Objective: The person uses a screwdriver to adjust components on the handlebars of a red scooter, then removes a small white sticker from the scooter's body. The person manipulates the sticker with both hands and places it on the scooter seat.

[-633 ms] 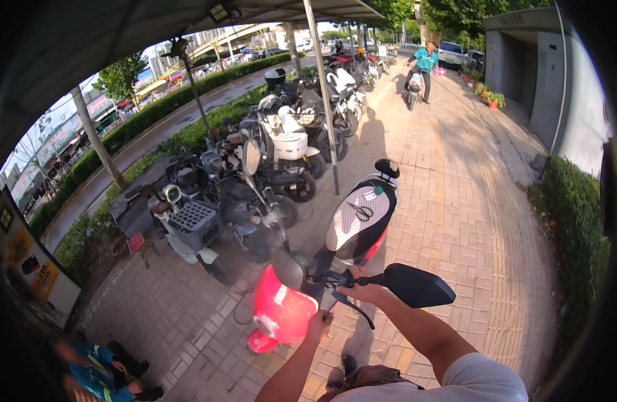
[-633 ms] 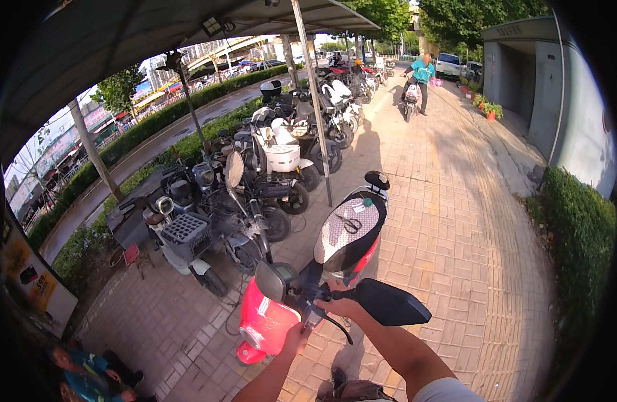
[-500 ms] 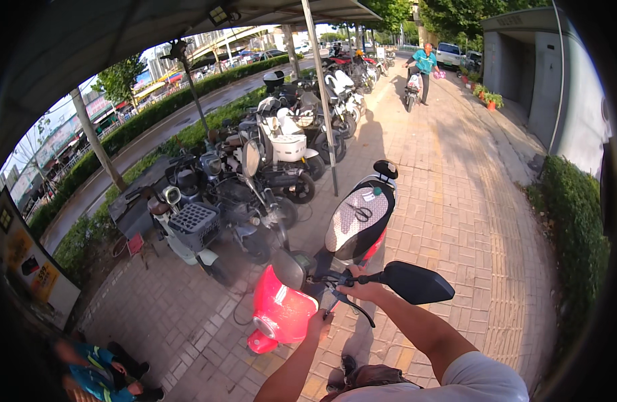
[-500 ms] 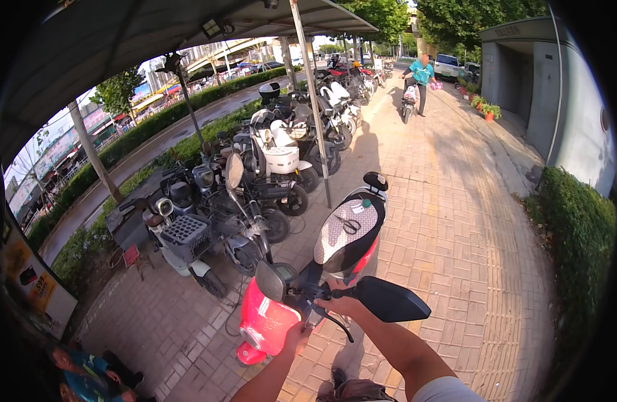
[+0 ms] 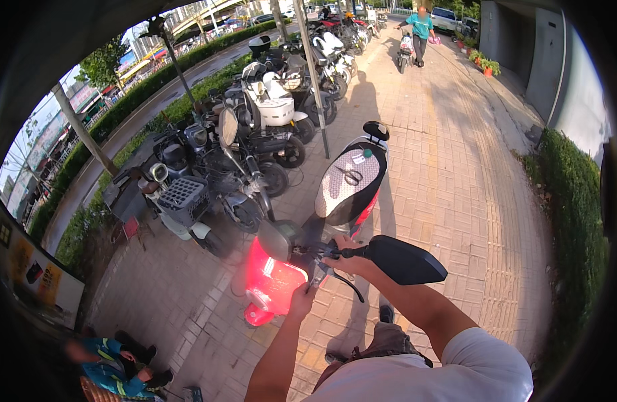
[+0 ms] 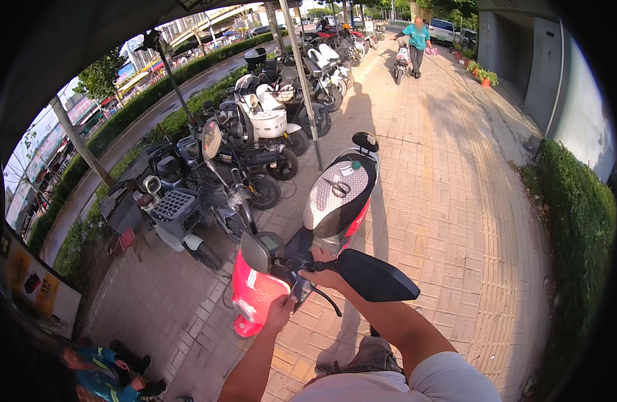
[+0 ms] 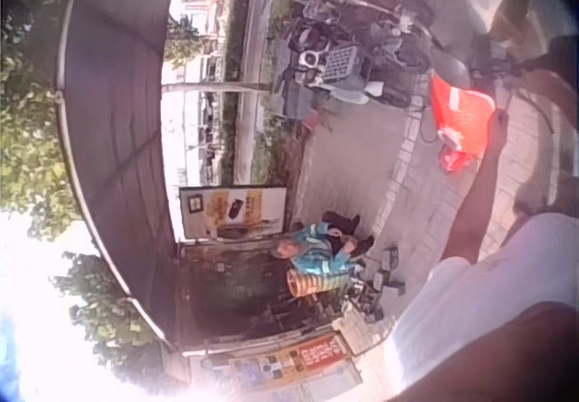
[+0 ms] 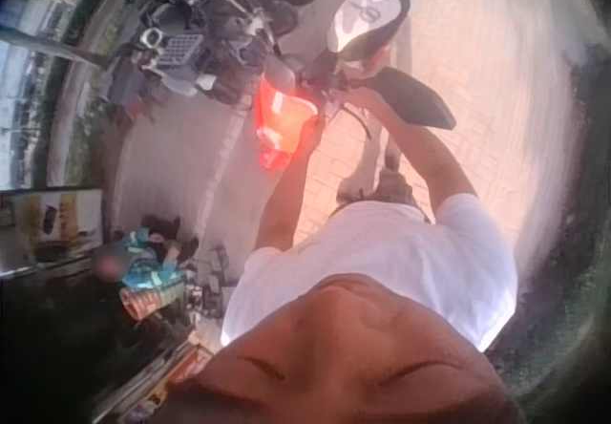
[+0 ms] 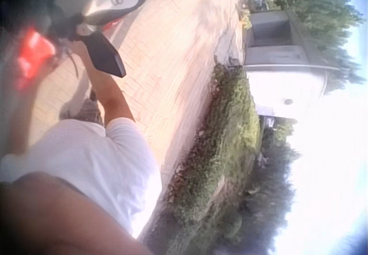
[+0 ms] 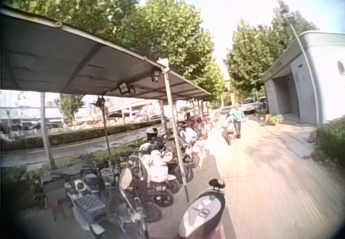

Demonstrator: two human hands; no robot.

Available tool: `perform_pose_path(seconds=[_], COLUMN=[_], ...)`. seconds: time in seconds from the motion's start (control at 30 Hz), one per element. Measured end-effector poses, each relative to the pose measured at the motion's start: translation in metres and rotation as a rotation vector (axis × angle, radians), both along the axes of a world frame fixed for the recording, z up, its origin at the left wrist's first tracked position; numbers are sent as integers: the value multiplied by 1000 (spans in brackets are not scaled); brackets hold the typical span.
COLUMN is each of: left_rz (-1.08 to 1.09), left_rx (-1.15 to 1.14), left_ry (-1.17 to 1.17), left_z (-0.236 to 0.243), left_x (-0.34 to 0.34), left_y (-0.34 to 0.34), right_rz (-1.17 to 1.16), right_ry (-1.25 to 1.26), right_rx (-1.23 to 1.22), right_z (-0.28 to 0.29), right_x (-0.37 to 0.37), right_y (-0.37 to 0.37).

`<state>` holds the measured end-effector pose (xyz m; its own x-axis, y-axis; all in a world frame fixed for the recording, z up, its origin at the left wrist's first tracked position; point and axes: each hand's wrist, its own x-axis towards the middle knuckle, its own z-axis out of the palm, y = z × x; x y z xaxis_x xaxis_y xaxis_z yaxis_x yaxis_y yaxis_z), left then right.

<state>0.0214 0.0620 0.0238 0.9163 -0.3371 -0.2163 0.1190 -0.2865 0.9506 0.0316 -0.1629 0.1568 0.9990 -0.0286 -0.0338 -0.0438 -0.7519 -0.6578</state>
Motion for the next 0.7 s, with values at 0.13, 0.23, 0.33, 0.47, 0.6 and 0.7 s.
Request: perform_pose_path(seconds=[0.13, 0.23, 0.33, 0.47, 0.6, 0.7], left_rz=[91, 230, 231, 114, 161, 356], left_rx=[-210, -102, 265, 404, 201, 27], left_ry=[219, 332, 263, 77, 297, 380], left_z=[20, -3, -7, -29, 3, -15], left_x=[-12, -44, -75, -108, -105, -103], left_y=[18, 50, 19, -64, -162, -202], right_rz=[64, 205, 562, 585, 1045, 1207], right_ry=[107, 141, -162, 371, 71, 464], right_rx=[3, 68, 401, 381, 40, 168], right_z=[-3, 3, -29, -96, -176, -176], right_x=[5, 10, 29, 34, -14, -1], right_y=[-13, -15, -52, -117, -149, -170])
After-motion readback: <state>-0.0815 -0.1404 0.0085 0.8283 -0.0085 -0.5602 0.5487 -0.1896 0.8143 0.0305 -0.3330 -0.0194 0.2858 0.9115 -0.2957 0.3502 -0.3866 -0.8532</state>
